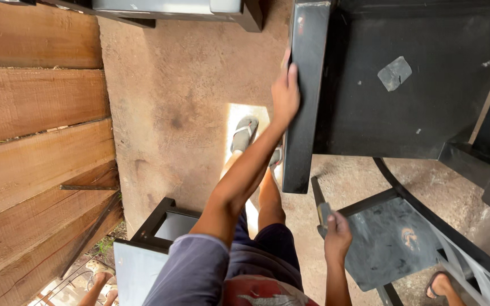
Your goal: The person sands the surfaces and edges of black wooden chairs and tables using pieces of sandpaper by hand.
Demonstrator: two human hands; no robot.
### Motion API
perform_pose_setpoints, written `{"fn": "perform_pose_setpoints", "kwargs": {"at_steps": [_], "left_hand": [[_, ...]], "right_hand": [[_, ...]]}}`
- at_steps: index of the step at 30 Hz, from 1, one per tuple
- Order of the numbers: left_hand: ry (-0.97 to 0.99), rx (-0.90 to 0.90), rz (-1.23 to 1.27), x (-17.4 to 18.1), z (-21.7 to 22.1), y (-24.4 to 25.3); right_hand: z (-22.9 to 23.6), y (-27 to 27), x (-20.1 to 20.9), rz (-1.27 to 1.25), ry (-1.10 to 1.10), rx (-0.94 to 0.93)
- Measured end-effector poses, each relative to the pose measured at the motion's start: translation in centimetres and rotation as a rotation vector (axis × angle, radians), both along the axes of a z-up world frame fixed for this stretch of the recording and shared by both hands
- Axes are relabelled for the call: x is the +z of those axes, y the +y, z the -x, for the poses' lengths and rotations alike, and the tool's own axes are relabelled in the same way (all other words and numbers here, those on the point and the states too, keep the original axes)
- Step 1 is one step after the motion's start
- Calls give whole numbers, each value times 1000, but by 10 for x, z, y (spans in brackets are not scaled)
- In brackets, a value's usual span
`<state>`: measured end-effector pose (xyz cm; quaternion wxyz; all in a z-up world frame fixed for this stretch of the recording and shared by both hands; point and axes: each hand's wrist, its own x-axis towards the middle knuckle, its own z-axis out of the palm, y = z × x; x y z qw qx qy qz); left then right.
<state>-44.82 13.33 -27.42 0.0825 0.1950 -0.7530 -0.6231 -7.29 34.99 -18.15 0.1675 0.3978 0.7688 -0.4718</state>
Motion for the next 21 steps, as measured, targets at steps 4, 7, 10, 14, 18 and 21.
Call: {"fn": "perform_pose_setpoints", "kwargs": {"at_steps": [4,7,10,14,18,21], "left_hand": [[-684,-191,-339,38,-170,-35],[-666,-125,-1079,85,-237,-75],[-735,-353,-1175,117,-237,-49],[-649,-255,-1151,117,-180,-1],[-571,-463,-742,127,-132,-12],[-561,-601,-536,148,-112,-14]], "right_hand": [[35,-9,2,20,236,-136],[67,-35,0,92,454,-106],[93,-70,17,73,443,-26],[134,-89,51,30,188,161],[172,-64,80,524,506,-109],[199,-64,92,617,504,-177]]}}
